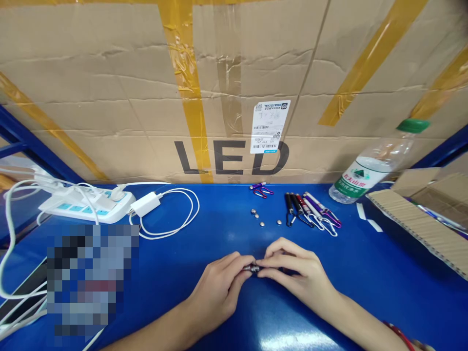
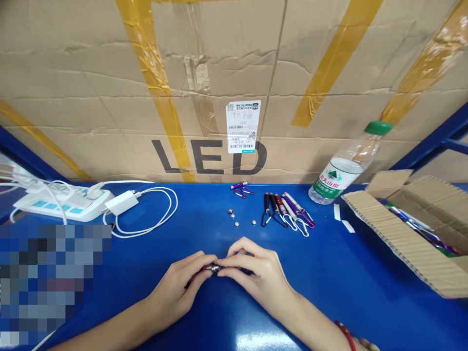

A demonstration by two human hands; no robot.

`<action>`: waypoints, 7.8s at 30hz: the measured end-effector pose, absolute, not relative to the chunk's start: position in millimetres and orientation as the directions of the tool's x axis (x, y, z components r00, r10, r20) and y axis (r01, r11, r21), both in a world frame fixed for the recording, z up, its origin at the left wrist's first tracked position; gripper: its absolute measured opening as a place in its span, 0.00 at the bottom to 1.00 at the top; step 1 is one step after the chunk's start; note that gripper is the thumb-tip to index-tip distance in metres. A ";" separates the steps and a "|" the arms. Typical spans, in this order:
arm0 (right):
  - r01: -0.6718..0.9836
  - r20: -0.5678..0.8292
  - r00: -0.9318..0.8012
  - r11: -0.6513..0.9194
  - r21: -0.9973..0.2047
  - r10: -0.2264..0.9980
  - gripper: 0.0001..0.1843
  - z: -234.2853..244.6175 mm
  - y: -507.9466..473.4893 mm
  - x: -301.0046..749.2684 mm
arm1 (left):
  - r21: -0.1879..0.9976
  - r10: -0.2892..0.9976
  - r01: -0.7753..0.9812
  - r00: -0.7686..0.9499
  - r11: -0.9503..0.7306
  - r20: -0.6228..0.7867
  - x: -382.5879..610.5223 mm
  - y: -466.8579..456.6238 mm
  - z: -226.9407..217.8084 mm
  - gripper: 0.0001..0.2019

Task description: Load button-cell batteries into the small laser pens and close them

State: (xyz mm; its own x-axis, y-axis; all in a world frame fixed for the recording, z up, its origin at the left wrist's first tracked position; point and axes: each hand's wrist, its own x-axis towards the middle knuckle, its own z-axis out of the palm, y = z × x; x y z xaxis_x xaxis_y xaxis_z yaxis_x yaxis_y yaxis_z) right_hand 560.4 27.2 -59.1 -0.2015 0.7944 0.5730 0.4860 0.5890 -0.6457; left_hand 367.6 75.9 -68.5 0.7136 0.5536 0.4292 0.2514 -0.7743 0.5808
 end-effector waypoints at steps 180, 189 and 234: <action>0.452 0.197 -0.059 0.202 -0.869 0.979 0.14 -58.6 26.6 548.1 | 0.450 0.510 0.289 0.691 -0.845 0.513 365.7 71.8 -71.2 0.06; 0.419 0.433 -0.134 0.447 -0.791 0.891 0.10 -57.9 27.9 551.9 | 0.512 0.547 0.299 0.709 -0.805 0.446 366.5 73.6 -66.1 0.09; 0.559 0.557 -0.471 0.720 -0.411 0.684 0.10 -49.5 27.2 563.2 | 0.374 0.386 0.227 0.813 -0.899 0.436 364.4 68.6 -76.3 0.08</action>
